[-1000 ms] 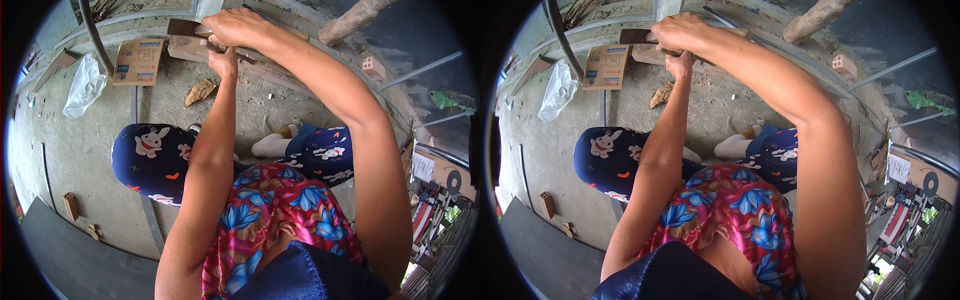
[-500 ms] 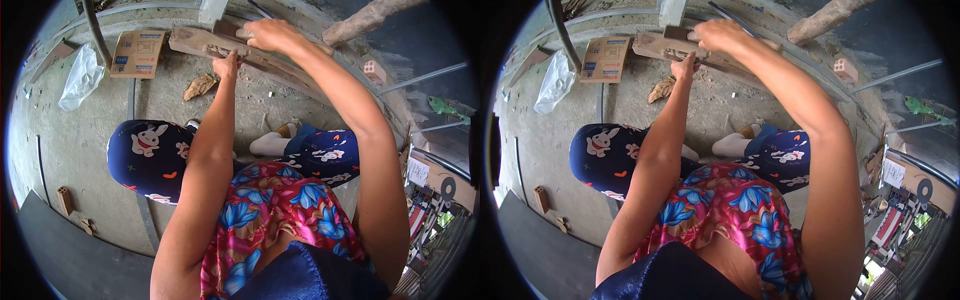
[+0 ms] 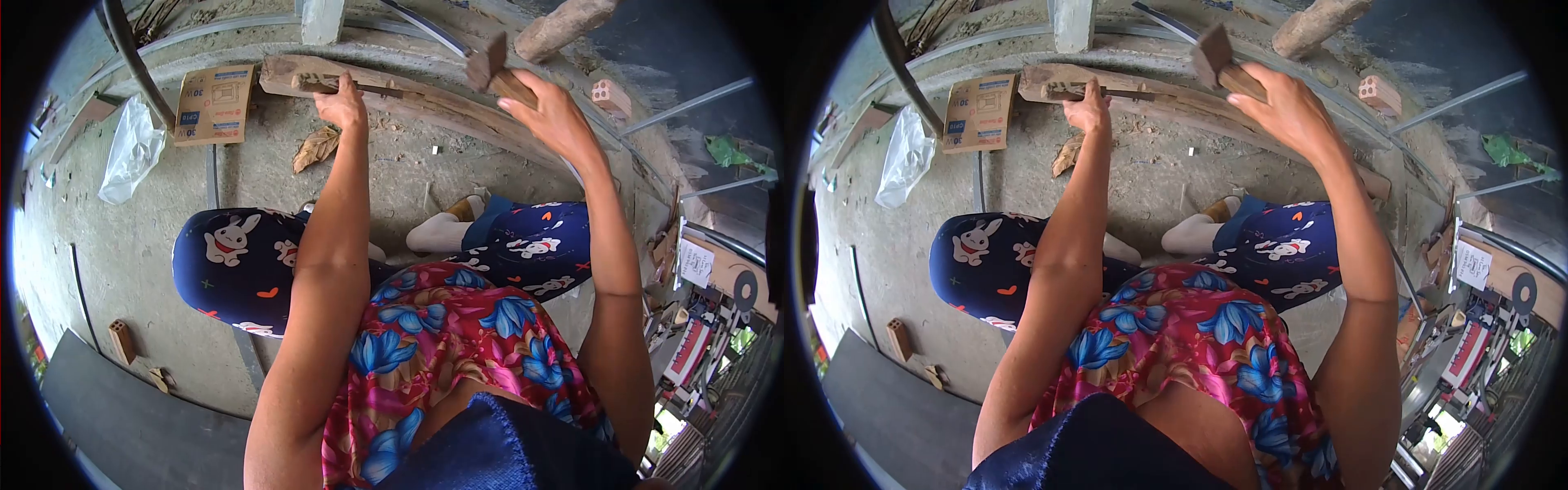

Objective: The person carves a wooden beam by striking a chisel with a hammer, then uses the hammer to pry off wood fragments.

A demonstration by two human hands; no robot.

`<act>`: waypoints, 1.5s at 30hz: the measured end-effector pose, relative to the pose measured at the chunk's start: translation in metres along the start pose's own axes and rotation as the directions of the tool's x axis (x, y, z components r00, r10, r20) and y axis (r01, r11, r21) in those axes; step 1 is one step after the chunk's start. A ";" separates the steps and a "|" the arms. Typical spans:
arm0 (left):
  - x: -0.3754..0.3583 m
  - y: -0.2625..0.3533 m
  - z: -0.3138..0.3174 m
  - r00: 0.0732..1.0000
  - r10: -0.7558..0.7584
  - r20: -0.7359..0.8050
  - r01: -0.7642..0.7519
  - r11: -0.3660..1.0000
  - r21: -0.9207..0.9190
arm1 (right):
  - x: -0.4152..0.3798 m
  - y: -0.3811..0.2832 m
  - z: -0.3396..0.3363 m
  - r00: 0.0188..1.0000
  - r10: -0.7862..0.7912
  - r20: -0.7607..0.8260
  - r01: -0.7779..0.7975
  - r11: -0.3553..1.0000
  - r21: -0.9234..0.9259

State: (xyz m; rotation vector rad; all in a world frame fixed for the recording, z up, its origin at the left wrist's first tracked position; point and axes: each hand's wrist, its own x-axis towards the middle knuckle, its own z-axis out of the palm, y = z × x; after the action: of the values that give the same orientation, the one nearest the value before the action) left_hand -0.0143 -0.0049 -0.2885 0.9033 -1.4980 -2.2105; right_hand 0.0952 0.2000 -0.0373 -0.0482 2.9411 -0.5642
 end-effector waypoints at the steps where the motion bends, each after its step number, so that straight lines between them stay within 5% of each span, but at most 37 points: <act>1: -0.002 0.004 0.000 1.000 -0.014 -0.015 0.014 1.000 -0.007 | -0.010 0.005 -0.004 0.998 0.060 0.007 -0.060 0.998 0.022; 8: -0.022 -0.025 0.008 0.987 -0.131 -0.093 0.140 0.986 0.091 | -0.064 0.043 -0.020 0.951 0.310 -0.018 -0.302 0.936 0.178; 12: -0.016 -0.012 -0.003 0.940 -0.321 -0.118 0.318 0.947 -0.040 | -0.075 0.059 -0.020 0.943 0.327 -0.056 -0.305 0.922 0.240; 24: -0.012 -0.011 -0.010 0.983 -0.133 -0.129 0.124 0.989 -0.076 | -0.080 0.076 -0.029 0.942 0.316 -0.115 -0.273 0.918 0.287; 25: -0.027 -0.005 -0.005 0.986 -0.153 -0.066 0.149 0.987 -0.062 | -0.078 0.079 -0.027 0.952 0.259 -0.164 -0.215 0.944 0.249; 29: -0.063 0.000 0.003 0.940 0.118 0.319 -0.200 0.951 0.236 | -0.072 0.092 -0.025 0.964 0.130 -0.230 -0.111 0.989 0.093; 32: -0.048 0.004 0.016 0.977 -0.011 0.215 0.032 0.995 -0.091 | -0.075 0.093 -0.024 0.972 0.151 -0.178 -0.135 0.986 0.095; 36: -0.053 0.017 0.011 0.920 0.200 0.336 -0.222 0.975 0.028 | -0.089 0.100 -0.021 0.968 0.191 -0.162 -0.184 0.981 0.057; 38: -0.070 0.013 0.013 0.898 0.242 0.368 -0.231 0.970 -0.074 | -0.093 0.101 -0.022 0.968 0.197 -0.154 -0.190 0.980 0.062; 40: -0.077 0.009 0.012 0.722 0.396 0.567 -0.477 0.879 -0.007 | -0.096 0.102 -0.024 0.966 0.204 -0.157 -0.194 0.978 0.078; 42: -0.091 0.007 0.016 0.505 0.313 0.804 -0.661 0.739 0.128 | -0.099 0.103 -0.026 0.962 0.209 -0.175 -0.194 0.976 0.099; 44: -0.124 0.018 0.014 0.284 0.313 0.906 -0.889 0.440 0.127 | -0.100 0.104 -0.029 0.956 0.214 -0.202 -0.195 0.974 0.113; 45: -0.134 0.014 0.009 0.229 0.198 0.953 -0.882 0.456 0.117 | -0.101 0.105 -0.031 0.951 0.219 -0.218 -0.197 0.973 0.122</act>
State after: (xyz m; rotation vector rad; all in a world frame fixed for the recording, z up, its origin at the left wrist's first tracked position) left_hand 0.0787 0.0743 -0.2307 -0.9196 -2.5657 -1.3750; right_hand 0.1904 0.3148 -0.0340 0.3592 3.0782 -0.7259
